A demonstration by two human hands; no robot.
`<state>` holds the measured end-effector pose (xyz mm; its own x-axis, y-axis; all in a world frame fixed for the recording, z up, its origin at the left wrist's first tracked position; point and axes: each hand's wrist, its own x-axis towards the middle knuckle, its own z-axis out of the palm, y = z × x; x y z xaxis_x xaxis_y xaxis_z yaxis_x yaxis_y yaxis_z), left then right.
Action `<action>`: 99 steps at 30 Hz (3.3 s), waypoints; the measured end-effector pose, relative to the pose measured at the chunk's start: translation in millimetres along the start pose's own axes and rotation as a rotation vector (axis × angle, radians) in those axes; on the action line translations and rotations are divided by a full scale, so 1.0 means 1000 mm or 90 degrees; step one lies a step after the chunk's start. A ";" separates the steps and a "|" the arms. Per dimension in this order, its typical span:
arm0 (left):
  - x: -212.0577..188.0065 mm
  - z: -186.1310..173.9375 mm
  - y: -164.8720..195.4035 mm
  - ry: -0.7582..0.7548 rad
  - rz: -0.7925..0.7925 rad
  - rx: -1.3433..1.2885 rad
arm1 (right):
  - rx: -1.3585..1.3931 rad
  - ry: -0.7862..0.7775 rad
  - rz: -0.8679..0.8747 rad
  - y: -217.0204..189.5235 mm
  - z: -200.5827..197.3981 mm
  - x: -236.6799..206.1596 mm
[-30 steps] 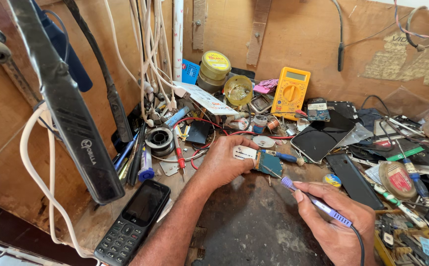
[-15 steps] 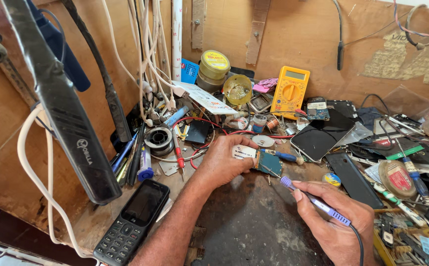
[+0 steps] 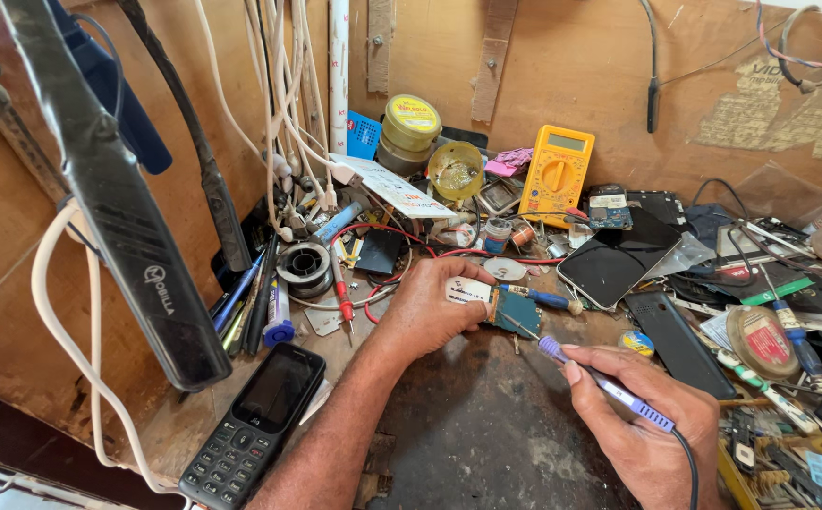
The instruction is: The person holds a small green circuit board on a cluttered workbench and solders components onto it using a soldering iron, repositioning and turning the board between solder points while flux and other phone parts sit nearby.
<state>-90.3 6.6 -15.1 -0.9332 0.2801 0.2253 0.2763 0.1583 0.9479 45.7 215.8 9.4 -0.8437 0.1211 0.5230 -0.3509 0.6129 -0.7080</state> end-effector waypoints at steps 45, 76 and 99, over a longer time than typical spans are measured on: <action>0.001 0.000 0.000 -0.004 0.007 -0.009 | -0.003 0.003 -0.063 0.002 0.002 0.002; 0.001 -0.001 -0.001 -0.011 0.014 -0.003 | 0.001 0.016 -0.060 0.001 0.003 0.001; 0.000 0.000 0.000 -0.014 0.005 -0.030 | 0.001 0.012 -0.080 0.003 0.003 0.003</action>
<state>-90.4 6.3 -14.9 -0.9254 0.3022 0.2287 0.2724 0.1109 0.9558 41.0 215.5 6.8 -0.7854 0.0586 0.6162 -0.4533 0.6235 -0.6370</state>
